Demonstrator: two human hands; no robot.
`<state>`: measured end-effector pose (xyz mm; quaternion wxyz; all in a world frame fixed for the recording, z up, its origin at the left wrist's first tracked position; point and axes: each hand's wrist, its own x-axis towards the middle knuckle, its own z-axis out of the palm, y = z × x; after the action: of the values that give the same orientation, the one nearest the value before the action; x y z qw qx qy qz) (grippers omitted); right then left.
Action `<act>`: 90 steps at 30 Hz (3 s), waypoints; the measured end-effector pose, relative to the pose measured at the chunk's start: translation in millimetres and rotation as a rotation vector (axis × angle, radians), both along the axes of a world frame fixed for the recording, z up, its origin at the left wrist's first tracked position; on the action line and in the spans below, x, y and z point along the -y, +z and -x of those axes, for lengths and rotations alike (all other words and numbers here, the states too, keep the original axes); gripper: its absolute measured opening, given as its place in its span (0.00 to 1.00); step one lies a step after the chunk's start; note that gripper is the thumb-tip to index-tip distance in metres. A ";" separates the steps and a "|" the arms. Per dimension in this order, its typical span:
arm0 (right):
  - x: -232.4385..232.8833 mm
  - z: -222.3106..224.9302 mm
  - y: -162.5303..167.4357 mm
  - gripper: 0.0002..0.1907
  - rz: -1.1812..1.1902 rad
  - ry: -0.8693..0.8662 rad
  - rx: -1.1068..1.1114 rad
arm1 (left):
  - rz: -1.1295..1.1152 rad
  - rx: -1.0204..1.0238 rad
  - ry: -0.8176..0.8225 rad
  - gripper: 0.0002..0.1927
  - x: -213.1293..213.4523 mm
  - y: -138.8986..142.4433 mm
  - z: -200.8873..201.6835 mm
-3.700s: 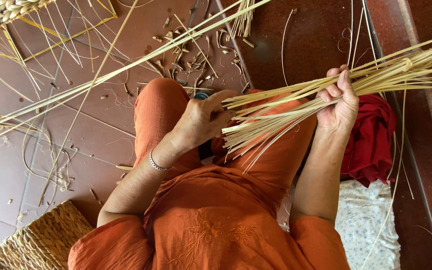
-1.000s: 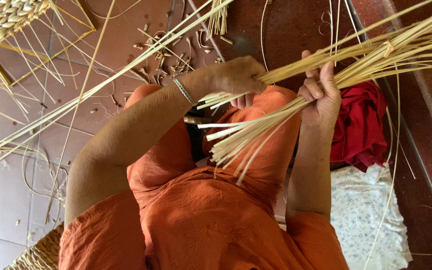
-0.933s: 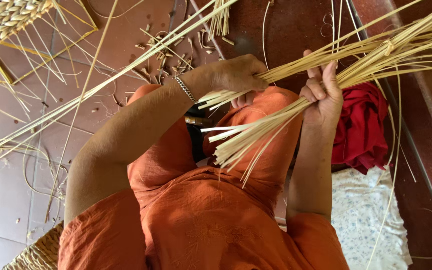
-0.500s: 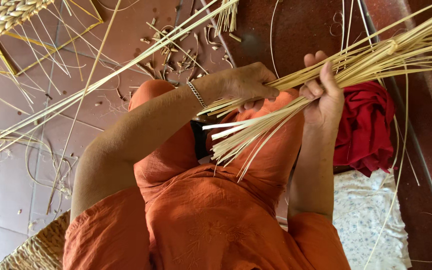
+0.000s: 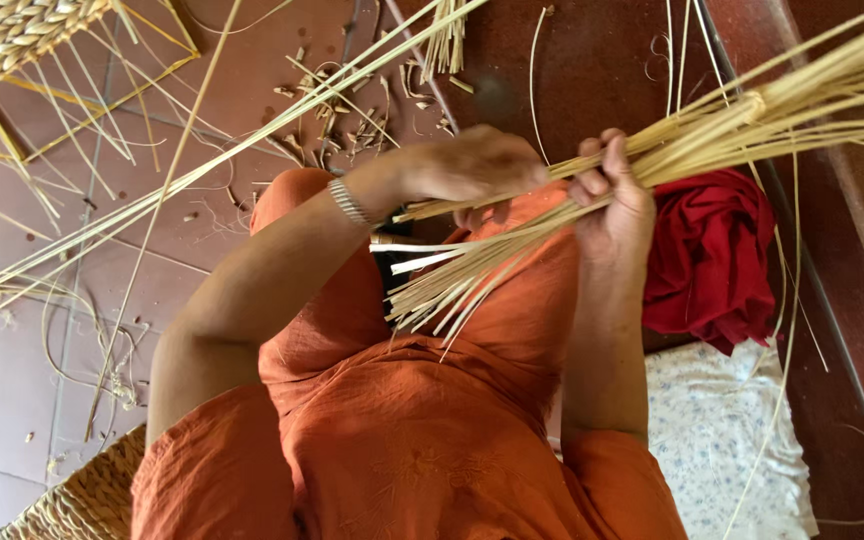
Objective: The person sits on the floor sorting through bundles of thin bamboo/palm weaving strips, aligning them and using scissors to trim the ends of the bundle. They gather loose strips from the floor, bunch them together, and continue trimming and arranging the bundle.
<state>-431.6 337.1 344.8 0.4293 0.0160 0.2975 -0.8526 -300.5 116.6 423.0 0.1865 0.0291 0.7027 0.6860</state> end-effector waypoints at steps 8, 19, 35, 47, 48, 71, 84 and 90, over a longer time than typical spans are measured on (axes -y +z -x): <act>-2.3 12.5 -9.8 0.09 0.050 -0.028 0.027 | -0.276 0.274 0.652 0.44 25.5 -12.6 -99.9; 10.2 -1.9 -6.1 0.12 0.003 -0.032 0.002 | -0.786 0.115 1.007 0.27 -20.1 -38.5 -84.1; 24.0 -14.4 -2.0 0.15 -0.118 -0.151 -0.074 | -0.710 -0.089 1.270 0.25 -31.6 -48.0 -69.5; 23.7 -13.0 10.2 0.15 -0.128 -0.190 -0.073 | 0.020 -0.367 1.217 0.09 -10.5 -12.4 -86.2; 24.2 -12.7 10.9 0.15 -0.131 -0.196 -0.078 | 0.345 -0.474 1.132 0.08 -11.3 -4.5 -91.0; 30.2 -8.4 13.8 0.15 -0.066 -0.169 -0.043 | 0.662 -0.574 0.977 0.09 -7.0 -8.7 -130.3; 20.6 -0.4 9.2 0.11 0.018 -0.131 -0.011 | -0.268 -0.018 0.550 0.28 3.5 -28.0 -137.0; 21.7 -5.0 11.5 0.11 -0.009 -0.148 -0.023 | -0.427 -0.082 0.776 0.11 -24.4 -74.8 -115.8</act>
<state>-426.6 315.4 356.3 0.3616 0.0302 0.3039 -0.8809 -184.8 141.0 348.2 -0.1231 -0.1718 0.5107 0.8334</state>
